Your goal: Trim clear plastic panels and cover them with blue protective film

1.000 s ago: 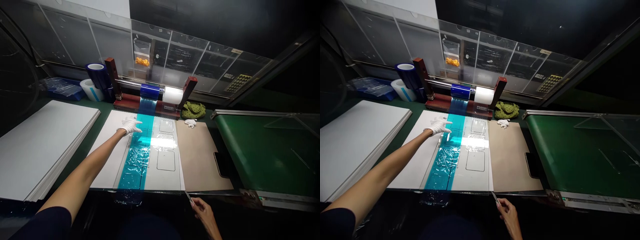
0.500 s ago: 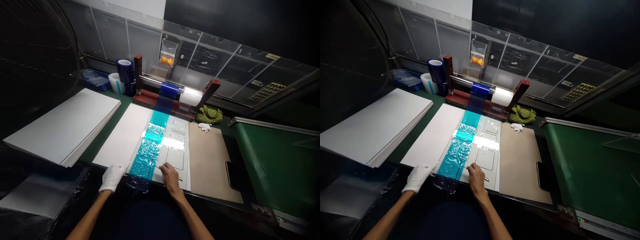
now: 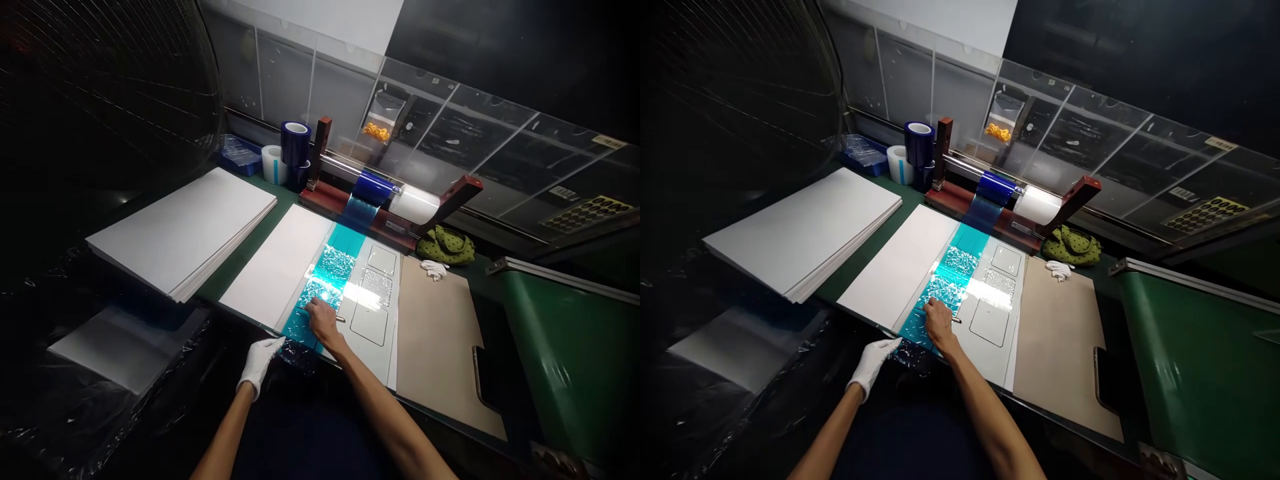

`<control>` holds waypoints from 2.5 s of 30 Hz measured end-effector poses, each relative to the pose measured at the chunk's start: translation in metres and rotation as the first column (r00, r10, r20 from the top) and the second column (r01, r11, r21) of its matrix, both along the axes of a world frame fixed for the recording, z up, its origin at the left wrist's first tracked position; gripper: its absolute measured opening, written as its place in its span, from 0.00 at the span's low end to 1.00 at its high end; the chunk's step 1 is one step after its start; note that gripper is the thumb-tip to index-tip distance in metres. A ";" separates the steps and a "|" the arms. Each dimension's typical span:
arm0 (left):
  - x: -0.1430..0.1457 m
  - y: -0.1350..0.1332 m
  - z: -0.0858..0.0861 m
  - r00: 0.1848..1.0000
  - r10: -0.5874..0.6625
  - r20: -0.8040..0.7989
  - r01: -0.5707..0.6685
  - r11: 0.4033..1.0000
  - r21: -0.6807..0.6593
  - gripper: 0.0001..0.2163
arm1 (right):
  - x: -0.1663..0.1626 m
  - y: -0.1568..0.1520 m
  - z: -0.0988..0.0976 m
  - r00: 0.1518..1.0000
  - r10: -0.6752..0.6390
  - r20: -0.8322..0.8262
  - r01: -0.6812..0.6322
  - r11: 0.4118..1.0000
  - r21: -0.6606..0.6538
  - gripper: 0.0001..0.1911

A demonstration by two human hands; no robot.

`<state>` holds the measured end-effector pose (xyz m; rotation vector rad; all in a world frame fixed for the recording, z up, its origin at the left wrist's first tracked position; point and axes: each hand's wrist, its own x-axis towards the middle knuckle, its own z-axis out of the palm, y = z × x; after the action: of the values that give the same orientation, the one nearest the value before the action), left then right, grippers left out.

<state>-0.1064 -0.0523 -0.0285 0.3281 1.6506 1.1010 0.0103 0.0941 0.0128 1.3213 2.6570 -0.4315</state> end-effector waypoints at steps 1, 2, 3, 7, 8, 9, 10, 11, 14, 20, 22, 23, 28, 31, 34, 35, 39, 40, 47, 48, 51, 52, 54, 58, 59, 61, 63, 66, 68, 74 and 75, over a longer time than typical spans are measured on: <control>-0.001 -0.001 0.001 1.000 0.006 0.018 -0.006 1.000 0.006 0.24 | 0.006 0.000 0.001 1.000 -0.003 0.007 0.003 1.000 -0.002 0.16; -0.003 -0.001 0.001 0.999 0.008 0.034 -0.008 1.000 0.009 0.24 | 0.015 -0.001 0.002 1.000 -0.011 0.015 0.011 1.000 -0.004 0.16; -0.004 -0.001 0.002 0.999 0.008 0.047 -0.008 1.000 0.010 0.23 | 0.026 -0.001 0.003 0.999 -0.024 0.025 0.024 1.000 -0.005 0.16; -0.009 0.000 0.003 0.997 -0.015 0.079 0.015 1.000 0.000 0.22 | 0.080 -0.007 0.013 0.991 -0.118 0.070 0.118 0.993 -0.005 0.17; -0.009 0.001 0.004 0.996 -0.023 0.081 0.023 1.000 -0.003 0.22 | 0.095 -0.010 0.015 0.986 -0.146 0.079 0.147 0.989 -0.003 0.17; -0.009 0.001 0.006 0.996 -0.031 0.080 0.031 0.999 -0.005 0.21 | 0.109 -0.014 0.018 0.981 -0.174 0.088 0.174 0.985 0.003 0.17; -0.007 0.001 0.009 0.996 -0.038 0.075 0.039 0.999 -0.006 0.21 | 0.122 -0.018 0.020 0.974 -0.206 0.092 0.206 0.979 0.011 0.17; -0.006 0.001 0.013 0.997 -0.047 0.067 0.047 0.999 -0.005 0.21 | 0.135 -0.023 0.021 0.966 -0.245 0.087 0.244 0.970 0.022 0.17; -0.002 -0.001 0.028 0.997 -0.074 0.022 0.074 0.997 0.020 0.21 | 0.162 -0.041 0.021 0.927 -0.376 0.008 0.375 0.926 0.033 0.16; -0.049 0.017 0.047 0.978 -0.075 -0.196 0.085 0.995 0.044 0.23 | 0.167 -0.072 0.014 0.844 -0.481 -0.239 0.487 0.873 -0.038 0.15; -0.083 0.030 0.047 0.948 -0.079 -0.308 0.082 0.997 -0.002 0.24 | 0.160 -0.077 0.015 0.829 -0.492 -0.267 0.497 0.866 -0.052 0.16; -0.101 0.037 0.047 0.926 -0.095 -0.365 0.089 0.995 -0.035 0.24 | 0.157 -0.079 0.016 0.823 -0.497 -0.274 0.502 0.863 -0.058 0.17; -0.146 0.066 0.051 0.696 -0.208 -0.688 0.073 0.973 -0.219 0.31 | 0.141 -0.068 0.025 0.800 -0.506 -0.323 0.515 0.855 -0.065 0.17; -0.120 0.087 0.053 0.510 -0.273 -0.816 0.150 0.962 -0.228 0.31 | 0.124 -0.041 0.032 0.808 -0.462 -0.365 0.490 0.871 -0.018 0.17; -0.069 0.116 0.048 0.374 -0.363 -0.853 0.385 0.898 -0.213 0.23 | 0.097 -0.001 0.035 0.871 -0.387 -0.304 0.419 0.906 0.048 0.17; -0.053 0.126 0.045 0.336 -0.388 -0.858 0.448 0.867 -0.217 0.22 | 0.086 0.014 0.035 0.899 -0.355 -0.257 0.383 0.921 0.066 0.16; -0.014 0.156 0.030 0.237 -0.461 -0.855 0.535 0.797 -0.281 0.22 | 0.041 0.068 0.026 0.959 -0.254 -0.122 0.266 0.960 0.090 0.16; -0.012 0.159 0.026 0.225 -0.475 -0.851 0.535 0.790 -0.300 0.22 | 0.031 0.079 0.022 0.965 -0.237 -0.112 0.247 0.965 0.085 0.16; -0.015 0.159 0.013 0.191 -0.503 -0.843 0.532 0.775 -0.341 0.21 | -0.014 0.114 0.005 0.992 -0.124 -0.035 0.126 0.991 0.049 0.17; -0.015 0.159 0.013 0.194 -0.503 -0.842 0.531 0.776 -0.341 0.21 | -0.016 0.115 0.004 0.993 -0.117 -0.026 0.118 0.992 0.044 0.17; -0.014 0.160 0.012 0.223 -0.498 -0.838 0.528 0.785 -0.326 0.20 | -0.010 0.116 0.006 0.994 -0.111 0.000 0.111 0.993 0.031 0.17; -0.014 0.160 0.012 0.240 -0.492 -0.837 0.524 0.791 -0.315 0.19 | -0.004 0.115 0.007 0.993 -0.116 0.010 0.116 0.993 0.027 0.17; -0.014 0.161 0.014 0.287 -0.478 -0.830 0.513 0.809 -0.288 0.19 | 0.014 0.112 0.010 0.990 -0.140 0.031 0.139 0.990 0.022 0.17; -0.016 0.161 0.021 0.441 -0.425 -0.791 0.478 0.857 -0.194 0.19 | 0.063 0.104 0.019 0.970 -0.235 0.060 0.234 0.972 0.016 0.16; -0.017 0.159 0.023 0.493 -0.403 -0.771 0.460 0.873 -0.163 0.20 | 0.076 0.102 0.022 0.961 -0.268 0.061 0.268 0.963 0.014 0.16; -0.019 0.153 0.027 0.612 -0.351 -0.709 0.406 0.908 -0.100 0.23 | 0.099 0.095 0.028 0.939 -0.339 0.053 0.339 0.941 0.005 0.16; -0.018 0.141 0.028 0.746 -0.297 -0.596 0.340 0.940 -0.043 0.25 | 0.117 0.083 0.033 0.915 -0.403 0.025 0.404 0.915 -0.014 0.15; -0.012 0.115 0.023 0.919 -0.246 -0.308 0.257 0.966 -0.004 0.22 | 0.129 0.056 0.030 0.877 -0.480 -0.035 0.475 0.875 -0.089 0.13; -0.004 0.097 0.018 0.971 -0.226 -0.077 0.225 0.974 -0.020 0.19 | 0.127 0.038 0.022 0.853 -0.517 -0.070 0.501 0.849 -0.165 0.13; 0.017 0.072 0.011 0.901 -0.085 0.426 0.133 0.987 -0.084 0.17 | 0.105 0.013 -0.005 0.770 -0.609 -0.188 0.514 0.768 -0.383 0.11; 0.019 0.073 0.011 0.885 -0.063 0.462 0.118 0.989 -0.091 0.17 | 0.104 0.013 -0.007 0.753 -0.623 -0.213 0.505 0.754 -0.420 0.11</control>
<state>-0.0874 0.0208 -0.0176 0.0569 1.2551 0.9204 0.1143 0.1067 0.0058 2.0804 2.1719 -1.2399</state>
